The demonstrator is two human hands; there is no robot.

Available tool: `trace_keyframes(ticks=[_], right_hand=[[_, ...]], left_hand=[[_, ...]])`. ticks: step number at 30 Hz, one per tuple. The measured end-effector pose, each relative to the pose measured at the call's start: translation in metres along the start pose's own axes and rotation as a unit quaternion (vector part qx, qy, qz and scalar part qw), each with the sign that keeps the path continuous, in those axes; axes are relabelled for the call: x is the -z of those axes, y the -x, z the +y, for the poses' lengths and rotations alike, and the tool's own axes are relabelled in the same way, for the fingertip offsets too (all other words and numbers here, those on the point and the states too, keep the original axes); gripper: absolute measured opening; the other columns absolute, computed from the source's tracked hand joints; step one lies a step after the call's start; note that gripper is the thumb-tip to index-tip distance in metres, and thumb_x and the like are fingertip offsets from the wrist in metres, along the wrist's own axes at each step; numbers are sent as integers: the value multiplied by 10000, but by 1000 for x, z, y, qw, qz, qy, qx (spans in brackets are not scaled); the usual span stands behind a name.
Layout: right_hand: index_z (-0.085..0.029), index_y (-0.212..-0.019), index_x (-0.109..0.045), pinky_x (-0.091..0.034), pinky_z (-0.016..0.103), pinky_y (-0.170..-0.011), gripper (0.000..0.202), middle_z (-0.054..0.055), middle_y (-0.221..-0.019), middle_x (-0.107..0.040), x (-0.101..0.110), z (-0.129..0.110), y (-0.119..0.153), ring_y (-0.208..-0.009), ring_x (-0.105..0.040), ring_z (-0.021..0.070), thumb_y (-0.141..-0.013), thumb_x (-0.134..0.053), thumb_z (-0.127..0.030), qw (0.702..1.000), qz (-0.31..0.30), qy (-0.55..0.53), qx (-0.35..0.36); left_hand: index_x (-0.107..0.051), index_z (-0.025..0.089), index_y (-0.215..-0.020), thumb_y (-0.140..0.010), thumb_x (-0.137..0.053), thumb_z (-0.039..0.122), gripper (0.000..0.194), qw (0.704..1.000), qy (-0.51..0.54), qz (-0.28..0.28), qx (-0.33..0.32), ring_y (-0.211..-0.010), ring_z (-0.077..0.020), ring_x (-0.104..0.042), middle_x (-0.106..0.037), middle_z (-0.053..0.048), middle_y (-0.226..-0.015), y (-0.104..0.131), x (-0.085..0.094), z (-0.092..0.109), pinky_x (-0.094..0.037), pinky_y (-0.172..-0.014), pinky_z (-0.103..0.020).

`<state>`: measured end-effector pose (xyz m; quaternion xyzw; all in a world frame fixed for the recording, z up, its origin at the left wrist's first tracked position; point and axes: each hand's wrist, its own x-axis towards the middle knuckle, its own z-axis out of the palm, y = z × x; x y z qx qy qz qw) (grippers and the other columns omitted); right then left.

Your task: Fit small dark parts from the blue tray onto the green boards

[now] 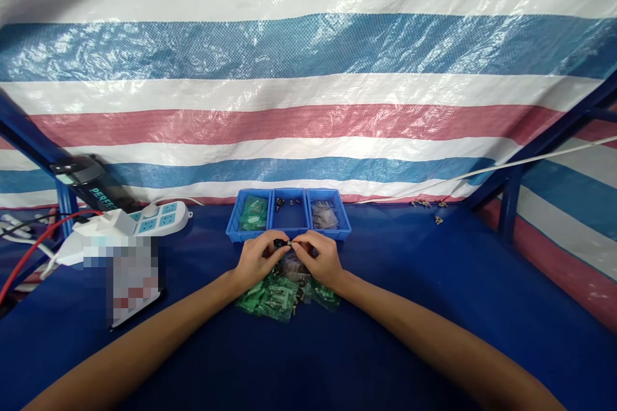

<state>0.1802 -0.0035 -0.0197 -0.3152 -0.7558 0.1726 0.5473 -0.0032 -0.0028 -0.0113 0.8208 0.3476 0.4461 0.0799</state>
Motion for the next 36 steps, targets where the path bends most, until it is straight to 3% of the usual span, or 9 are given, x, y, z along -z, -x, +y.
trace_keyframes(ticks=[16, 36], right_hand=[[-173, -819, -639, -414, 250, -496, 180, 18, -596, -560, 0, 1, 0, -509, -499, 121, -890, -526, -293, 1000, -8, 13, -10], [-166, -804, -636, -404, 258, -516, 171, 18, -610, -557, 2, -2, -2, -526, -491, 123, -882, -538, -282, 1000, -15, 1, -22]], left_hand=[[-575, 179, -1009, -889, -545, 349, 211, 1000, -1, -23, 20, -412, -77, -449, -483, 61, -510, 0, 0, 0, -396, -472, -186], [-551, 163, -995, -882, -562, 288, 170, 1000, 20, -15, 1, -423, -55, -463, -601, 21, -669, -5, 3, 6, -417, -506, -188]])
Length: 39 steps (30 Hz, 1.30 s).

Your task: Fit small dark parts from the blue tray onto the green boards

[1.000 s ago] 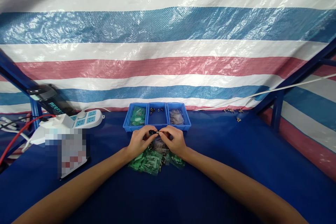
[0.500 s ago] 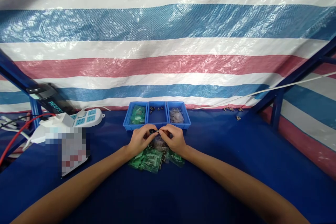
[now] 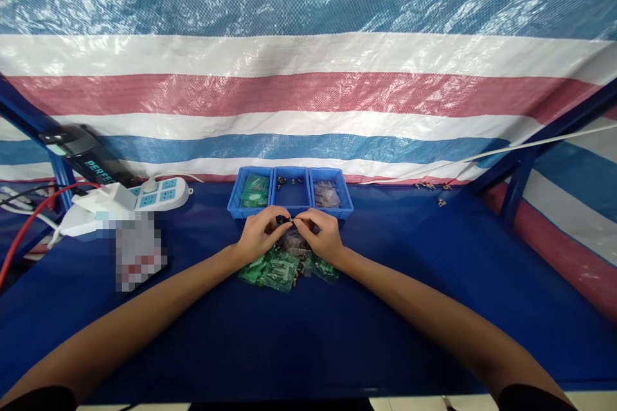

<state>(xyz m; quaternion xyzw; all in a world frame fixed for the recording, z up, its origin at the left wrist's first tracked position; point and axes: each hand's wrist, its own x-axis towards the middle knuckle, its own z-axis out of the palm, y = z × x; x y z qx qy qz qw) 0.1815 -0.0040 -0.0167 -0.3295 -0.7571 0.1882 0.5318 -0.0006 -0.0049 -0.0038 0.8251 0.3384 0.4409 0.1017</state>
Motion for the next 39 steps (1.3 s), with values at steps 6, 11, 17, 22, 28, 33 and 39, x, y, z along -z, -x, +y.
trace_keyframes(ticks=[6, 11, 17, 22, 28, 33, 39], right_hand=[[-166, -820, -631, -406, 248, -504, 175, 13, -608, -548, 0, 0, 0, -523, -487, 118, -891, -519, -282, 1000, 3, 1, 6], [-156, -804, -629, -406, 247, -519, 153, 16, -619, -557, 0, 0, -1, -529, -488, 114, -881, -535, -249, 1000, 6, 3, 15], [-167, -777, -619, -394, 244, -509, 167, 5, -608, -546, -1, 2, 0, -518, -470, 110, -882, -533, -264, 1000, 4, 12, 13], [-168, -761, -613, -396, 249, -519, 197, 7, -607, -539, -1, 2, 0, -529, -476, 115, -891, -519, -281, 1000, -4, 17, 11], [-164, -812, -625, -408, 255, -524, 164, 20, -638, -565, -1, 2, 0, -538, -491, 121, -892, -519, -262, 1000, -6, 12, 13], [-172, -891, -627, -430, 251, -521, 135, 33, -698, -606, -2, 2, 0, -553, -518, 124, -887, -529, -264, 1000, -5, 7, 6], [-170, -875, -630, -440, 255, -534, 160, 39, -705, -620, -1, 2, 0, -566, -531, 128, -898, -512, -276, 1000, -7, 16, 2]], left_hand=[[-549, 169, -1022, -873, -577, 295, 197, 1000, -4, 3, -22, -390, -52, -442, -572, 44, -603, 0, -1, -2, -386, -453, -168], [-559, 167, -1015, -882, -564, 294, 184, 1000, -8, 17, -21, -419, -37, -449, -651, -8, -778, 0, 0, -1, -419, -491, -170], [-576, 164, -990, -870, -583, 292, 175, 999, -9, 20, -27, -408, -49, -449, -593, 36, -615, -2, 0, 1, -415, -496, -172], [-580, 169, -985, -878, -568, 300, 169, 999, -12, 29, -23, -413, -61, -456, -522, 62, -526, -1, -1, 1, -412, -504, -178], [-582, 163, -999, -872, -581, 276, 169, 999, -4, 28, -17, -404, -59, -434, -490, 66, -510, 1, -1, -1, -389, -483, -178], [-586, 167, -1003, -878, -569, 287, 174, 1000, -5, 29, -12, -403, -61, -433, -461, 71, -494, 2, -2, -2, -358, -451, -168], [-595, 156, -994, -874, -576, 299, 187, 1000, -7, 17, -1, -399, -64, -425, -472, 67, -492, -1, -1, 0, -371, -455, -174]])
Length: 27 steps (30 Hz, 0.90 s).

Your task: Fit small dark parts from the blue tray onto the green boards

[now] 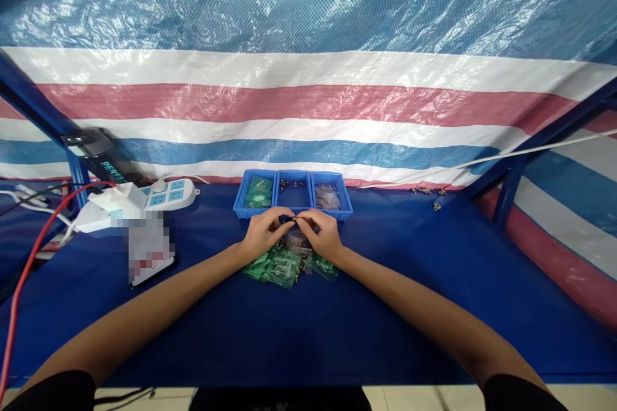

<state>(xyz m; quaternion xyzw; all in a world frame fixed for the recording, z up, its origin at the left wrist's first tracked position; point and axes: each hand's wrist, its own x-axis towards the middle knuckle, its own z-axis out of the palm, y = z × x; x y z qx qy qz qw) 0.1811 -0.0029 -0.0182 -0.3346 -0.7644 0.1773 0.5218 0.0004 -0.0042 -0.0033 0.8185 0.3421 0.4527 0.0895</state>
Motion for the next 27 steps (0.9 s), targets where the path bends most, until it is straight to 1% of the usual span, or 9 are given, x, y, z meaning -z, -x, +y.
trace_keyframes(ticks=[2, 4, 5, 9, 15, 21, 27], right_hand=[[-167, -873, -631, -444, 257, -552, 159, 43, -730, -631, 1, 0, 0, -579, -535, 128, -898, -513, -271, 1000, 2, 3, -3], [-170, -871, -632, -442, 258, -559, 161, 41, -741, -636, 1, -1, 1, -580, -535, 128, -896, -515, -278, 1000, 3, 7, -3], [-168, -867, -632, -441, 257, -559, 161, 43, -746, -636, 2, 0, 1, -583, -535, 127, -894, -518, -277, 1000, 3, 5, -2], [-167, -864, -629, -435, 250, -558, 156, 38, -728, -625, 1, 0, 1, -583, -530, 125, -898, -516, -270, 1000, -3, 8, -8], [-167, -845, -626, -432, 257, -549, 161, 36, -695, -609, 1, 0, 0, -579, -523, 129, -901, -511, -265, 1000, -6, 2, 2], [-173, -832, -630, -433, 257, -514, 183, 37, -676, -604, 1, -1, 1, -554, -517, 130, -900, -511, -294, 1000, -5, -8, -9], [-162, -844, -636, -423, 252, -515, 143, 37, -671, -599, 1, -1, 1, -547, -510, 123, -888, -535, -253, 1000, 3, -17, 6]], left_hand=[[-598, 152, -1001, -870, -581, 308, 204, 1000, -2, 0, 1, -426, -59, -439, -558, 36, -579, -1, 0, 1, -398, -478, -177], [-602, 157, -1004, -872, -578, 312, 205, 1000, -3, 8, -8, -447, -46, -441, -650, -20, -779, -2, 0, 1, -417, -492, -179], [-603, 158, -1014, -872, -578, 304, 205, 1000, 1, 8, -22, -448, -41, -438, -661, -35, -837, -2, -1, 1, -420, -491, -179], [-618, 160, -999, -882, -564, 273, 171, 1000, 10, 11, -27, -468, -40, -446, -659, -67, -932, 0, -3, -4, -451, -530, -194], [-618, 165, -995, -882, -561, 261, 159, 999, 10, 2, -37, -488, -53, -457, -653, -78, -932, 1, -2, -6, -457, -526, -200], [-617, 168, -969, -878, -565, 265, 142, 999, 10, 17, -25, -476, -49, -452, -648, -70, -919, 0, -2, -5, -459, -520, -201], [-613, 173, -963, -875, -572, 255, 128, 1000, 4, 12, -27, -467, -44, -443, -644, -59, -909, 1, -2, -6, -461, -535, -205]])
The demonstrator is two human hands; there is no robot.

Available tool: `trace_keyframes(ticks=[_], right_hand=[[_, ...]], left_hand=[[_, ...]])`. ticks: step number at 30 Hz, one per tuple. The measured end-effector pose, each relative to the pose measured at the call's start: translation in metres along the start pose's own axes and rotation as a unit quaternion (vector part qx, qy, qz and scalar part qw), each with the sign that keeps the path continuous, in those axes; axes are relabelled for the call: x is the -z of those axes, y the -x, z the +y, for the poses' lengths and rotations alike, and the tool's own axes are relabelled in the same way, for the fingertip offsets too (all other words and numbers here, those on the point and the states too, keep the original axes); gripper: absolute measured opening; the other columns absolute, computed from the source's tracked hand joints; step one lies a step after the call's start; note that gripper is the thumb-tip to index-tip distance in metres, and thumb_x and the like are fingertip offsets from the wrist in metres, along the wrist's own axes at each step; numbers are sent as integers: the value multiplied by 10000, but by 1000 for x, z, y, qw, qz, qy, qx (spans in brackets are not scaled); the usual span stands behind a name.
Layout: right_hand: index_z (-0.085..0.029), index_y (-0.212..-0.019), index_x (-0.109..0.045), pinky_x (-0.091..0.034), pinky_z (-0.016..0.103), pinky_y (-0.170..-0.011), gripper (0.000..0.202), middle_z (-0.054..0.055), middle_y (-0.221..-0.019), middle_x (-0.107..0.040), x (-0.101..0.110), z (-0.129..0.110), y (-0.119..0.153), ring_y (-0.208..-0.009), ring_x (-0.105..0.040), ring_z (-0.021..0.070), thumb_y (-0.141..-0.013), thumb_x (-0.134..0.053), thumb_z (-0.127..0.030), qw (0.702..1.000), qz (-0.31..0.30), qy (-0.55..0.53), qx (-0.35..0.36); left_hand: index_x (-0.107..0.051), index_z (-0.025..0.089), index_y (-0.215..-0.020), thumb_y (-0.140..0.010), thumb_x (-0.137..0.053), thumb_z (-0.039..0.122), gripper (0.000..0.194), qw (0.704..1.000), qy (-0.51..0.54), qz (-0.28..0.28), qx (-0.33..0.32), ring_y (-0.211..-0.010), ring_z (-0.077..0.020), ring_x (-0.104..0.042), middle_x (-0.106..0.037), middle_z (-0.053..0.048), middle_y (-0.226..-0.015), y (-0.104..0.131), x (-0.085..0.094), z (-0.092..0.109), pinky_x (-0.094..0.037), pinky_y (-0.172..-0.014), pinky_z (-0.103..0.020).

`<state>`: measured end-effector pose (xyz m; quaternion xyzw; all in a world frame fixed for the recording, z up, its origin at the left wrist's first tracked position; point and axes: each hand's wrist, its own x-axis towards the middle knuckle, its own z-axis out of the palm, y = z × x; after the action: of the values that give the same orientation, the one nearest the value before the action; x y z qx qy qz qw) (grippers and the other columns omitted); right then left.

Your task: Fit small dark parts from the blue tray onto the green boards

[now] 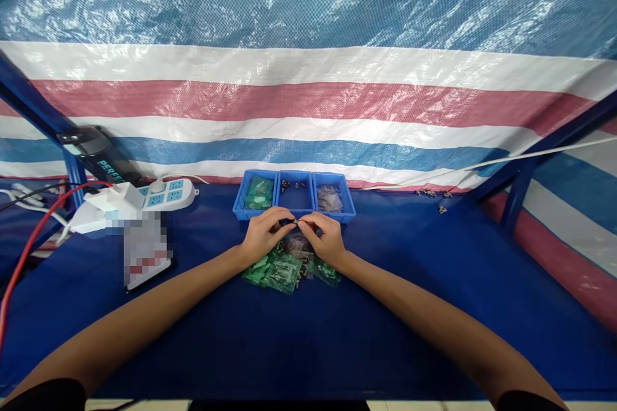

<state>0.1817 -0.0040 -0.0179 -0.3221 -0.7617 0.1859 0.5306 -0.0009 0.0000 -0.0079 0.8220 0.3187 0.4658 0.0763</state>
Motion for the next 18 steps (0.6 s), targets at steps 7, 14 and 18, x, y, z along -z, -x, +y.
trace_keyframes(ticks=[7, 14, 18], right_hand=[[-166, -835, -636, -429, 257, -518, 154, 31, -661, -596, -1, 1, 1, -540, -505, 121, -889, -533, -267, 1000, 4, 9, -3], [-168, -832, -636, -425, 255, -512, 154, 27, -648, -586, -1, 0, 1, -537, -505, 121, -890, -532, -265, 1000, 12, 6, 5], [-175, -822, -632, -423, 256, -509, 181, 27, -644, -588, -1, 0, 1, -533, -505, 124, -897, -518, -293, 1000, 6, 10, 2]], left_hand=[[-622, 166, -946, -869, -581, 256, 125, 1000, 15, 0, 0, -474, -43, -441, -639, -63, -912, -1, 0, 1, -444, -512, -198], [-629, 164, -942, -869, -582, 273, 139, 1000, 11, -5, -1, -482, -47, -458, -642, -69, -910, 0, 0, 0, -448, -511, -199], [-634, 166, -948, -871, -576, 300, 165, 1000, 15, -10, 1, -493, -52, -472, -643, -74, -921, -1, 1, 0, -455, -513, -201]])
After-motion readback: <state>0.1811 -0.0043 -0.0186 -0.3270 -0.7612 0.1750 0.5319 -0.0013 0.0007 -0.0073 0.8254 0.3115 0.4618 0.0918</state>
